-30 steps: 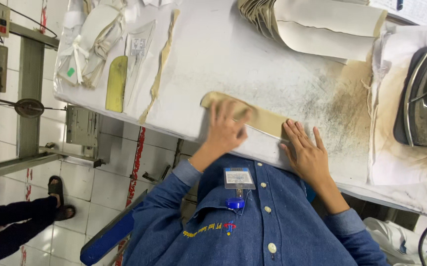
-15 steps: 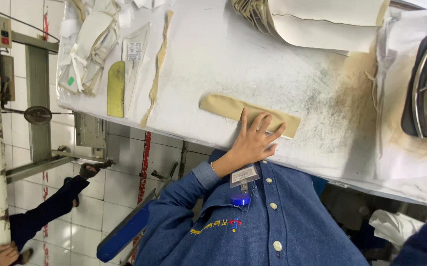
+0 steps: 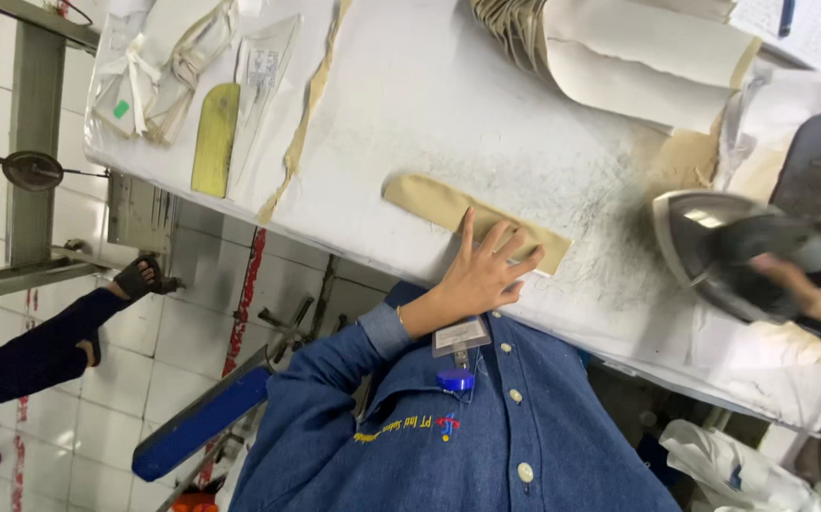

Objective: The person irons a beige fabric piece on a white table using a steam iron. They repeatedly fold the fabric, press it with the iron, and place the finished piece on a growing stack of similar items.

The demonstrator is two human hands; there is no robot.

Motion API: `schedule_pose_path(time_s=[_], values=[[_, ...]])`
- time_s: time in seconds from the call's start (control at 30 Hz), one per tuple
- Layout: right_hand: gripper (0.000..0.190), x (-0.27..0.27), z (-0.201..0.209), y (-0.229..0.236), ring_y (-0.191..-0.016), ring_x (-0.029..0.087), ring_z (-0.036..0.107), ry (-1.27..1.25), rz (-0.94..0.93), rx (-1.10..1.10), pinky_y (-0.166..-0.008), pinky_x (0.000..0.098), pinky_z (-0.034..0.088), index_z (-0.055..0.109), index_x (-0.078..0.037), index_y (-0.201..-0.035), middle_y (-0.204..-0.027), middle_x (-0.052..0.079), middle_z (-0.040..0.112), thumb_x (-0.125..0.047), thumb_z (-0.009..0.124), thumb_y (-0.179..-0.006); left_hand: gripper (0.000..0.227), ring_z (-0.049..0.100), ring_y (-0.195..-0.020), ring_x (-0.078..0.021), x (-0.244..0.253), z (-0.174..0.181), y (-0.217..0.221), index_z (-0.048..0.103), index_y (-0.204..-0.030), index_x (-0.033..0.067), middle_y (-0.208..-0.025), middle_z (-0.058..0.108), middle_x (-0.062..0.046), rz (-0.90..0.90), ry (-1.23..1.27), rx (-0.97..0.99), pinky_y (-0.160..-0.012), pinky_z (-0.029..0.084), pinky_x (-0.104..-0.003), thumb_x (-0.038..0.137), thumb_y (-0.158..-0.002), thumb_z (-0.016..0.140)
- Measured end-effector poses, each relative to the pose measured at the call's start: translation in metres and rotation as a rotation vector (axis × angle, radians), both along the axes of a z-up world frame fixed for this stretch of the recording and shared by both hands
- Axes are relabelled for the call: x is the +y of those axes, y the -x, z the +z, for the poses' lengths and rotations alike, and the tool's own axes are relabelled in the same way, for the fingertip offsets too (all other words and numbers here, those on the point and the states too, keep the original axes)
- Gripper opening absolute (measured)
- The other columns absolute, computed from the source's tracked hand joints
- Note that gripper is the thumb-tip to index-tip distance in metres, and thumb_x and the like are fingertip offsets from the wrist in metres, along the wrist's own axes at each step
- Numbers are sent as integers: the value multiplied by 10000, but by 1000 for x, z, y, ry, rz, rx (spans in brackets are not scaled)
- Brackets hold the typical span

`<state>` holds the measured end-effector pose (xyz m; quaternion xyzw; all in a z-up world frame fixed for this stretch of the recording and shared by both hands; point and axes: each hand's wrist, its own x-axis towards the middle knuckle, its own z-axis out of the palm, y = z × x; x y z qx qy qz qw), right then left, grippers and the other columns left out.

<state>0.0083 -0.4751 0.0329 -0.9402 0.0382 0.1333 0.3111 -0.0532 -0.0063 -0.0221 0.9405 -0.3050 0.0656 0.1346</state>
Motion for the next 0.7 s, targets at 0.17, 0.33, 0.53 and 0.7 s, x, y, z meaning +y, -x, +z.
schedule_pose_path(time_s=[0.17,0.33,0.53,0.7], values=[[644,151,66,1,-685,272,755,684,679,-57,-619,378,578,634,-311,-1187,-799,4,768,-793,476,-791,613,441,-1325,-269,8,5,-9,487,-1389,251,-1396,466,-41,-15,-108,63,-1102,359,-712,540,-874,652],[605,225,67,-1,-535,322,695,629,766,-184,-421,420,496,589,-226,-1115,-690,7,707,-772,447,-897,585,478,-1253,-378,61,5,-15,544,-1347,213,-1367,518,-78,161,23,33,-1021,463,-588,420,-818,683],[603,316,95,-36,-784,308,785,557,700,-17,-699,438,607,597,-201,-1217,-792,66,773,-707,529,-897,467,522,-1232,-405,127,-8,-23,649,-1268,174,-1320,556,-138,429,-38,-119,-988,447,-574,325,-826,643],[677,383,85,-67,-779,387,778,479,795,-155,-691,491,610,639,-125,-1319,-847,110,783,-670,539,-930,583,558,-1209,-386,162,22,-14,471,-1432,12,-1403,414,-209,716,278,105,-966,520,-520,202,-925,689]])
